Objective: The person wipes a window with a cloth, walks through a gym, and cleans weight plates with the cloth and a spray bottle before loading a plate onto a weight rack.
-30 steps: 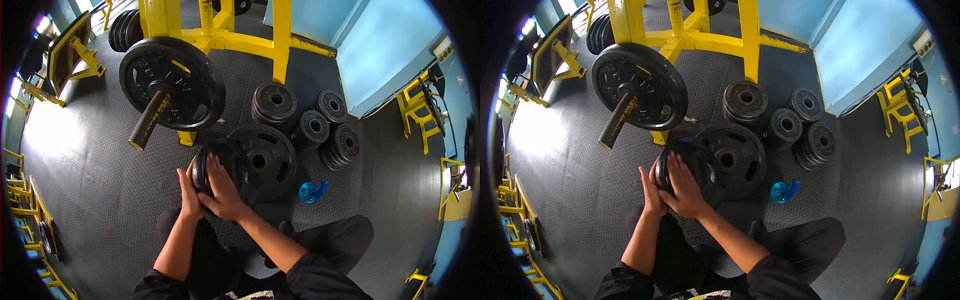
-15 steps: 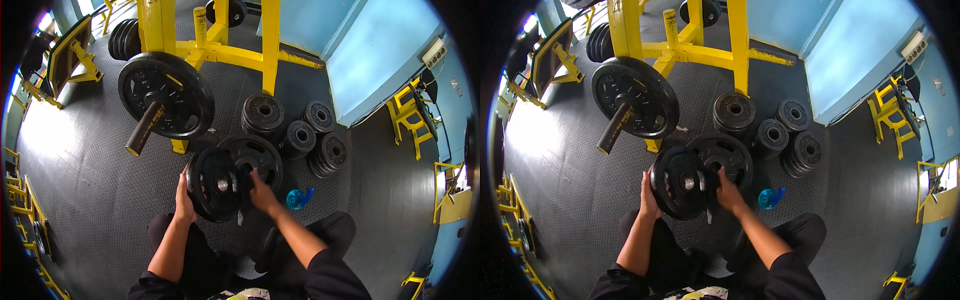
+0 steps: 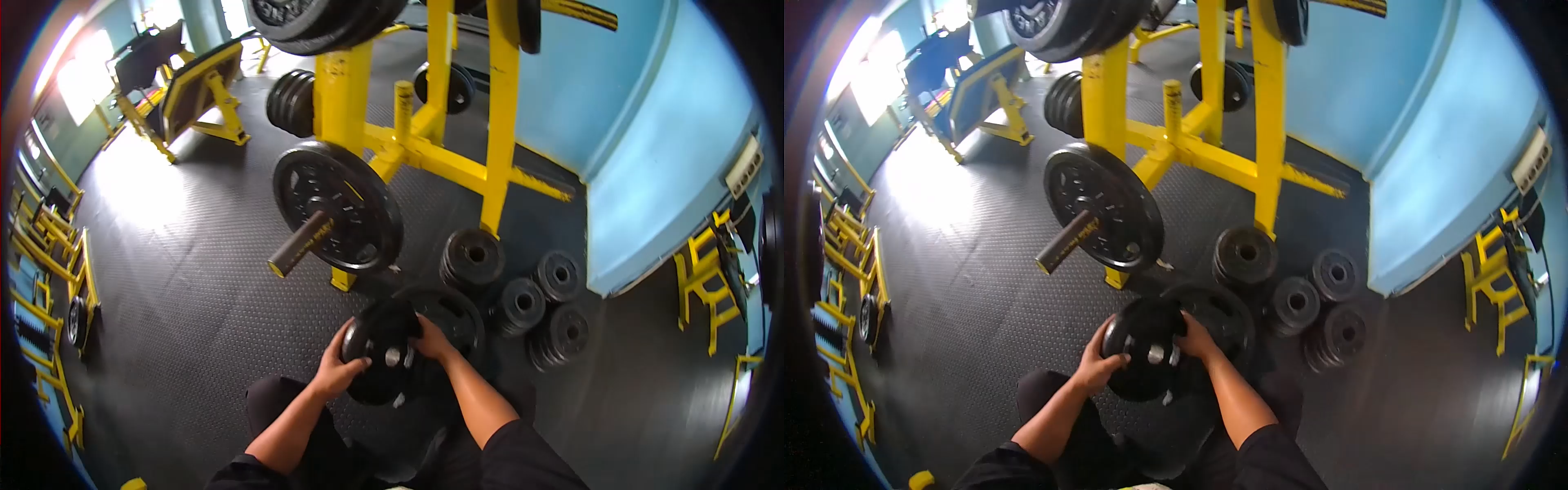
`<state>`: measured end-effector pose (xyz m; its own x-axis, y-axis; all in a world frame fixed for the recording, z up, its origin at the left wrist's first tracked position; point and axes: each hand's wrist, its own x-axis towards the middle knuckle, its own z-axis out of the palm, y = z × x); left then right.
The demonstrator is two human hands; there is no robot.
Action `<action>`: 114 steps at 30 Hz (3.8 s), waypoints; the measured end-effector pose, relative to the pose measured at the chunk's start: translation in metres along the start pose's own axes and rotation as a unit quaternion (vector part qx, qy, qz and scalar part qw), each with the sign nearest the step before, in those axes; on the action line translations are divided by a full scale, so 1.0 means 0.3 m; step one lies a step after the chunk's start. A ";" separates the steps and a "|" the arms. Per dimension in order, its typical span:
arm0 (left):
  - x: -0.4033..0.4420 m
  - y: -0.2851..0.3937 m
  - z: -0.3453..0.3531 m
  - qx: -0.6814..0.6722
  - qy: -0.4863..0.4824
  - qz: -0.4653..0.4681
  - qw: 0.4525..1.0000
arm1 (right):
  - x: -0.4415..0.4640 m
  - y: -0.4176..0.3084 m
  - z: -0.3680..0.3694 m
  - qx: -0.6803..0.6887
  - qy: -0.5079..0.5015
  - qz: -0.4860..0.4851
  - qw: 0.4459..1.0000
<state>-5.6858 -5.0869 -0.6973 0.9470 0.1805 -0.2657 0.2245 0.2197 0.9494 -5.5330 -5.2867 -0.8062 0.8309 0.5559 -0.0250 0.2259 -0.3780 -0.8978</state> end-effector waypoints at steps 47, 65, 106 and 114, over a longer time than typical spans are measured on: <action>-0.752 2.030 -0.598 -0.058 0.185 0.126 0.973 | 0.108 -2.529 -0.283 0.054 0.084 -0.091 0.991; 0.218 2.477 -1.286 -0.051 0.211 0.129 0.968 | 1.384 -2.765 -0.065 0.052 0.054 -0.103 0.992; 3.267 3.337 -1.274 0.107 -0.302 0.037 0.947 | 3.447 -2.509 -0.628 0.066 0.541 0.192 0.816; 3.904 3.232 -0.757 0.117 -0.515 -0.012 0.849 | 3.669 -2.312 -0.924 0.007 0.653 0.315 0.689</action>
<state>-4.4112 -4.4447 -0.1259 0.6124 -0.7825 -0.1124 0.1729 -0.0062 0.9849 -4.6342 -4.6177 -0.0891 0.5125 -0.8587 -0.0034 -0.3859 -0.2267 -0.8943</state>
